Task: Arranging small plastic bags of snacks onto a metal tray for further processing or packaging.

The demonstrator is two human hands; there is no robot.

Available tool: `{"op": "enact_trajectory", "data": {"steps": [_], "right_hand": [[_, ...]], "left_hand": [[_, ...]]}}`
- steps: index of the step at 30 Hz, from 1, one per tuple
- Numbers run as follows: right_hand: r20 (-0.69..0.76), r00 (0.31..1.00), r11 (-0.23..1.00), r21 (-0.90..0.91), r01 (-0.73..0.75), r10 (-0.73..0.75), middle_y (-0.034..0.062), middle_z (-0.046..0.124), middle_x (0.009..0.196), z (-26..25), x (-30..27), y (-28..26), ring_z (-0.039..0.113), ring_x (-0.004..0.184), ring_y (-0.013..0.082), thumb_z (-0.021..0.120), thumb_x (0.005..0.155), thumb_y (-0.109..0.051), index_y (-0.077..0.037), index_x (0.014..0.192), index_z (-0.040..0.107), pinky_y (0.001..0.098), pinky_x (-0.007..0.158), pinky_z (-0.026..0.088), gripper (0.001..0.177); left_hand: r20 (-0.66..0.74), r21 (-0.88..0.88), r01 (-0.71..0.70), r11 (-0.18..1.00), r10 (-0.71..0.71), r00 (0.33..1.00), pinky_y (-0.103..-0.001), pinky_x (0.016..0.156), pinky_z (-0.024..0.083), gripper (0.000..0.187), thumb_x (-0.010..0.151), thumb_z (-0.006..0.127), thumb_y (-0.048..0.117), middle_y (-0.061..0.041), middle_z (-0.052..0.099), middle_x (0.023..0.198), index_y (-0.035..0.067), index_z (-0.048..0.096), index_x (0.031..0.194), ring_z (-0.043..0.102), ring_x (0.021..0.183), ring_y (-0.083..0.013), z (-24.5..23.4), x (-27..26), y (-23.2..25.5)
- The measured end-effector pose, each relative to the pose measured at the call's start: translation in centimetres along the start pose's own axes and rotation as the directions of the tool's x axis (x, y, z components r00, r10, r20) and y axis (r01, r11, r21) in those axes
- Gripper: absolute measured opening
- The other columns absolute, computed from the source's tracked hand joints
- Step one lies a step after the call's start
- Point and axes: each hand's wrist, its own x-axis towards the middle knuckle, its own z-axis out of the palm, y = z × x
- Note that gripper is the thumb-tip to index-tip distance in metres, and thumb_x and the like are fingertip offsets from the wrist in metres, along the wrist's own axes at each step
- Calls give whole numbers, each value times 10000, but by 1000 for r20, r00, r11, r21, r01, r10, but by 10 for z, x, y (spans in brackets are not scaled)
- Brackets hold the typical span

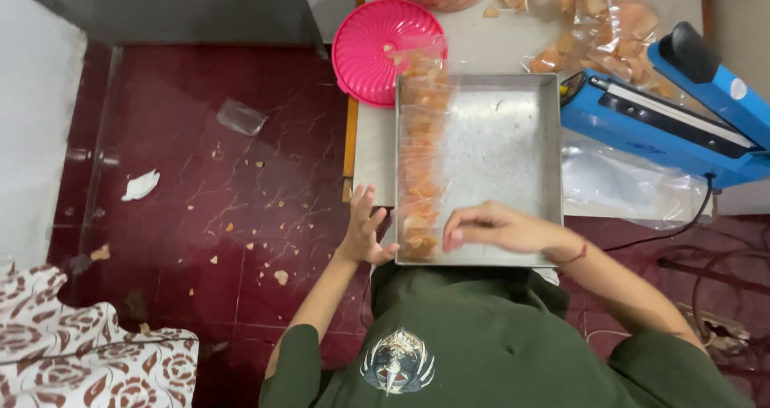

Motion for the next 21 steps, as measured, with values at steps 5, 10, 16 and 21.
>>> {"op": "enact_trajectory", "data": {"steps": [5, 10, 16, 21], "right_hand": [[-389, 886, 919, -384, 94, -253, 138, 732, 1037, -93, 20, -4, 645, 1066, 261, 583, 1040, -191, -26, 1071, 733, 437, 984, 485, 225], [-542, 685, 634, -759, -149, -488, 248, 422, 1374, -223, 66, 11, 369, 1333, 390, 637, 1034, -214, -103, 1257, 667, 450, 1091, 312, 251], [-826, 502, 422, -563, -710, -256, 386, 153, 1580, -310, 115, 64, 103, 1460, 540, 537, 977, -372, -36, 1551, 354, 612, 1167, 143, 690], [-668, 418, 367, -713, -598, -616, 263, 604, 1101, -321, 93, 54, 607, 982, 464, 594, 887, -141, 63, 1035, 586, 565, 742, 491, 253]], "left_hand": [[-137, 101, -25, 995, 38, 990, -640, 1142, 341, 588, 887, 632, 276, -255, 340, 1561, 90, 483, 1424, 444, 1375, -466, -7, 76, -25], [-135, 50, -41, 998, 47, 990, -554, 1156, 388, 357, 924, 607, 105, -261, 448, 1489, 72, 598, 1280, 488, 1370, -400, 5, 169, -29], [118, -76, -71, 995, 80, 990, -557, 1222, 365, 363, 982, 598, 54, -169, 443, 1504, 136, 581, 1335, 537, 1369, -331, 29, 237, -35], [190, -59, -125, 990, 134, 973, -563, 1174, 433, 314, 995, 638, 35, -156, 429, 1541, 137, 626, 1292, 641, 1189, -312, 40, 268, -48]]}}
